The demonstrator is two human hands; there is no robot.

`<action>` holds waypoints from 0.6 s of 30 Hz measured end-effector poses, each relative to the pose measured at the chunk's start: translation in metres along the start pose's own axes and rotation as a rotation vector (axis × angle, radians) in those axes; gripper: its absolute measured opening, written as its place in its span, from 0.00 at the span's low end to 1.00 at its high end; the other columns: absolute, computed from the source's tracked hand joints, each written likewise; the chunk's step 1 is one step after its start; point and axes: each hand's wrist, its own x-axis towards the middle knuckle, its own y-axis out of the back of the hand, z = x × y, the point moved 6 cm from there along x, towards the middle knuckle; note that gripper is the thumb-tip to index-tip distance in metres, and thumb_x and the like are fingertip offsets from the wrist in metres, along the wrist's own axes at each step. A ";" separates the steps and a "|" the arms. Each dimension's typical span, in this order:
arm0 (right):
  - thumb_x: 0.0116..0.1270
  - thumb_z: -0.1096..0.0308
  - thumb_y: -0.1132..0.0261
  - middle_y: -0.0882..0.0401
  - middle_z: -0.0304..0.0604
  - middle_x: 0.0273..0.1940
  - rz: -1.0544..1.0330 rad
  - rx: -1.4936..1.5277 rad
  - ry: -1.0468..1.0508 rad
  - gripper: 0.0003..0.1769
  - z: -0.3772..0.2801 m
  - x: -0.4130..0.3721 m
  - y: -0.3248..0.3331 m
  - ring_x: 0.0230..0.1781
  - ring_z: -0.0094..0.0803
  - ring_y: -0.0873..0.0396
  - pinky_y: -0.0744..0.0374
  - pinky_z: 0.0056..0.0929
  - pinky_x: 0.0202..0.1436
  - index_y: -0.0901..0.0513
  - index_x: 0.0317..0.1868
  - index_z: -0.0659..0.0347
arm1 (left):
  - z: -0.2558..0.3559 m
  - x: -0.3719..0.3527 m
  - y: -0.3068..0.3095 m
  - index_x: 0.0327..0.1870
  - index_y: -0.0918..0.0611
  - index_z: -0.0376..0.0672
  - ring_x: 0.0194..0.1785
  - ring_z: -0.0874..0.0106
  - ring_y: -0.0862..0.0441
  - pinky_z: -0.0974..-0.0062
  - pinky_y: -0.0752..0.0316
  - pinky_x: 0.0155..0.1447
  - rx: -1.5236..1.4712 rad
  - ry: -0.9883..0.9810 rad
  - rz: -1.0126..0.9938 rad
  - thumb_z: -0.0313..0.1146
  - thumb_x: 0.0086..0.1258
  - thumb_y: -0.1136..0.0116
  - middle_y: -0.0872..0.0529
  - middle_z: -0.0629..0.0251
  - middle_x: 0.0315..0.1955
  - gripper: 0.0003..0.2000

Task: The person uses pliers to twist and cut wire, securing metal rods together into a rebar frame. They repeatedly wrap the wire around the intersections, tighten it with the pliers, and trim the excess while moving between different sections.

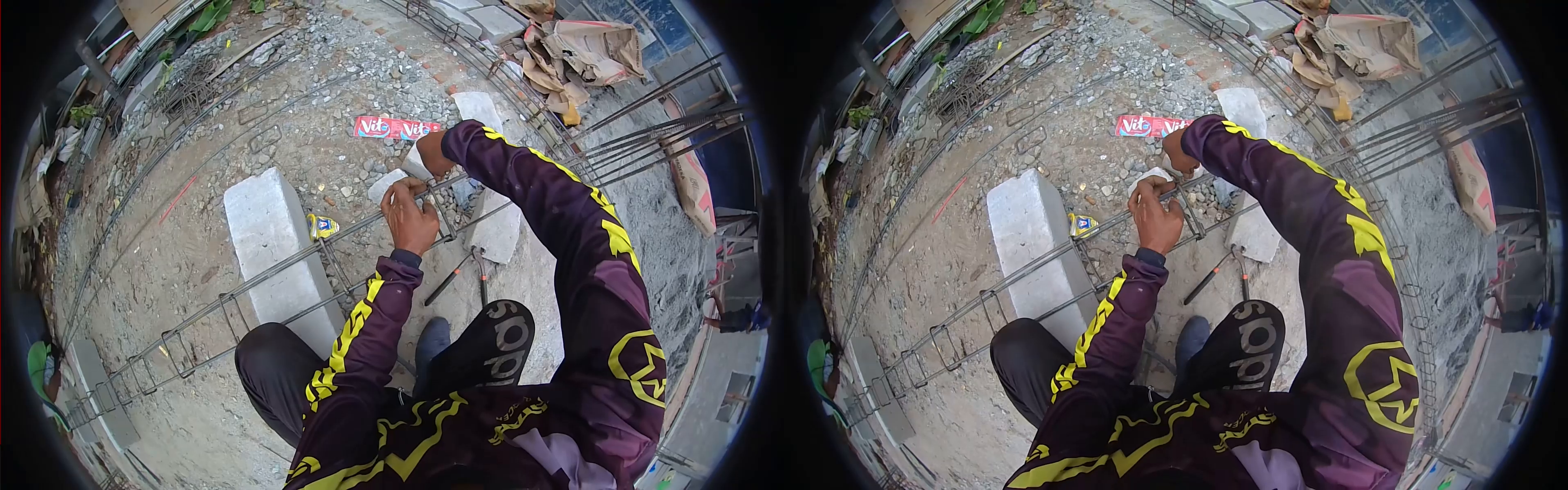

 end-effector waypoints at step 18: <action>0.55 0.57 0.25 0.15 0.49 0.35 1.353 1.141 -0.549 0.19 -0.031 -0.195 -0.193 0.37 0.41 0.17 0.21 0.36 0.42 0.15 0.40 0.64 | 0.017 0.003 0.022 0.46 0.22 0.36 0.51 0.56 0.20 0.60 0.32 0.63 -0.264 0.050 0.138 0.22 0.60 0.44 0.16 0.54 0.44 0.12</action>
